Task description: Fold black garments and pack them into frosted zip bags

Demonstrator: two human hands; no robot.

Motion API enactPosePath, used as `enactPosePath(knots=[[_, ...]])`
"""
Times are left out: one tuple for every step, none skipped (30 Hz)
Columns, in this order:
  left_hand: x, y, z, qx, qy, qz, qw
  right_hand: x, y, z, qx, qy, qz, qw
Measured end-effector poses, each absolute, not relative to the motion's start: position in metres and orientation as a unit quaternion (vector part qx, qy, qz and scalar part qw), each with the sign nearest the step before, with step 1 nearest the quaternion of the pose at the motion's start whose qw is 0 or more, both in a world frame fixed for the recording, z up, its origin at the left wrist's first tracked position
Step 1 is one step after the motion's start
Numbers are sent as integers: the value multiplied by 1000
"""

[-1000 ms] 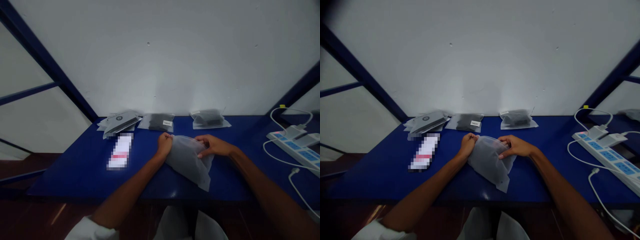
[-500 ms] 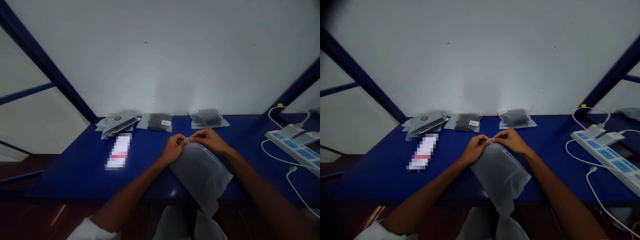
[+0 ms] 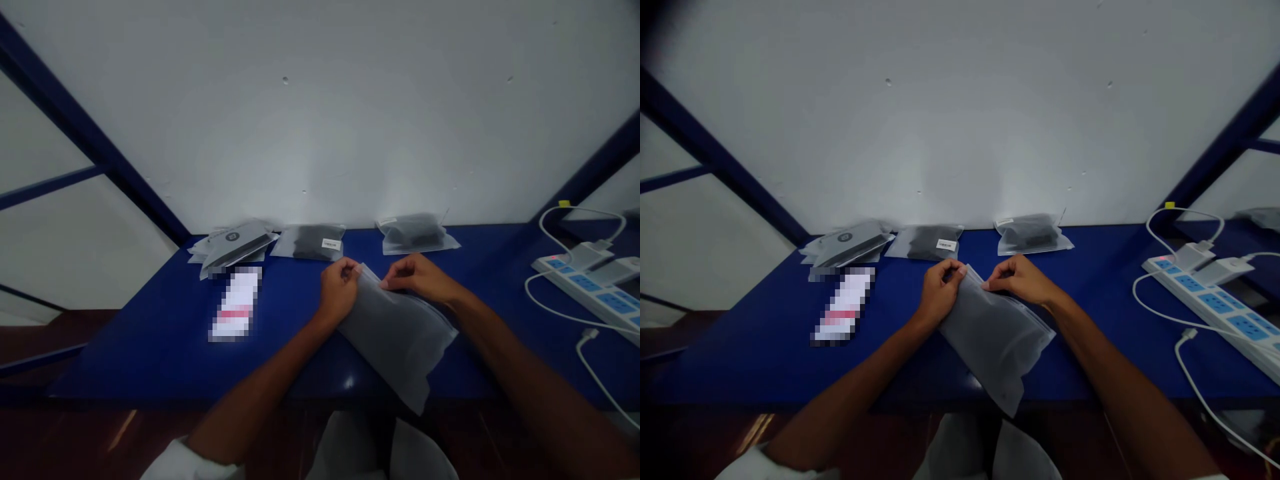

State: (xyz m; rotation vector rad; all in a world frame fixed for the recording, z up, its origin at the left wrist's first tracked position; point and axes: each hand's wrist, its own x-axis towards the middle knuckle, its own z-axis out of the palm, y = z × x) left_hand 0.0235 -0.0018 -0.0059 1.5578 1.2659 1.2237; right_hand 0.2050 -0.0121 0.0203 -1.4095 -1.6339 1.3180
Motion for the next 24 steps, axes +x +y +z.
enactPosePath(knots=[[23,0,-7,606,500,482,388,205,-12,21,-530,-618,498,299],[22,1,-8,602,501,483,391,205,-12,21,-530,-619,497,298],[22,3,-8,598,504,485,391,205,-11,21,-531,-619,496,297],[22,3,-8,596,506,487,390,205,-11,21,-530,-619,497,297],[22,4,-8,593,508,489,389,206,-11,21,-528,-620,499,297],[22,4,-7,591,509,492,386,206,-11,20,-525,-620,501,297],[22,5,-7,589,510,495,385,206,-10,21,-523,-621,503,296],[22,5,-7,586,511,497,385,206,-10,21,-521,-622,505,295],[21,6,-6,585,512,497,385,206,-10,21,-520,-622,507,293],[21,7,-7,583,513,498,386,206,-11,21,-520,-621,509,292],[21,8,-7,581,513,499,387,206,-12,22,-521,-620,509,292],[20,9,-8,580,511,500,392,206,-13,22,-522,-619,508,294],[19,9,-9,579,504,502,399,206,-14,23,-524,-618,504,300],[18,10,-9,579,492,504,410,207,-15,23,-525,-617,501,306],[16,11,-10,580,477,507,423,208,-17,23,-524,-614,501,313],[15,11,-10,581,460,512,434,209,-18,23,-519,-608,509,319],[14,11,-10,583,442,519,442,211,-18,23,-512,-600,523,323],[13,10,-10,584,427,528,445,214,-19,22,-503,-589,543,325],[13,9,-10,584,418,537,443,217,-18,21,-491,-578,565,324],[13,8,-9,584,414,543,439,220,-18,20,-480,-569,585,322],[14,7,-8,584,415,545,434,222,-17,18,-470,-563,600,320],[15,5,-7,584,419,546,430,225,-16,16,-460,-560,612,315],[15,4,-7,584,424,544,428,226,-15,15,-453,-559,621,311],[16,2,-7,584,427,543,426,226,-14,14,-447,-558,628,307]])
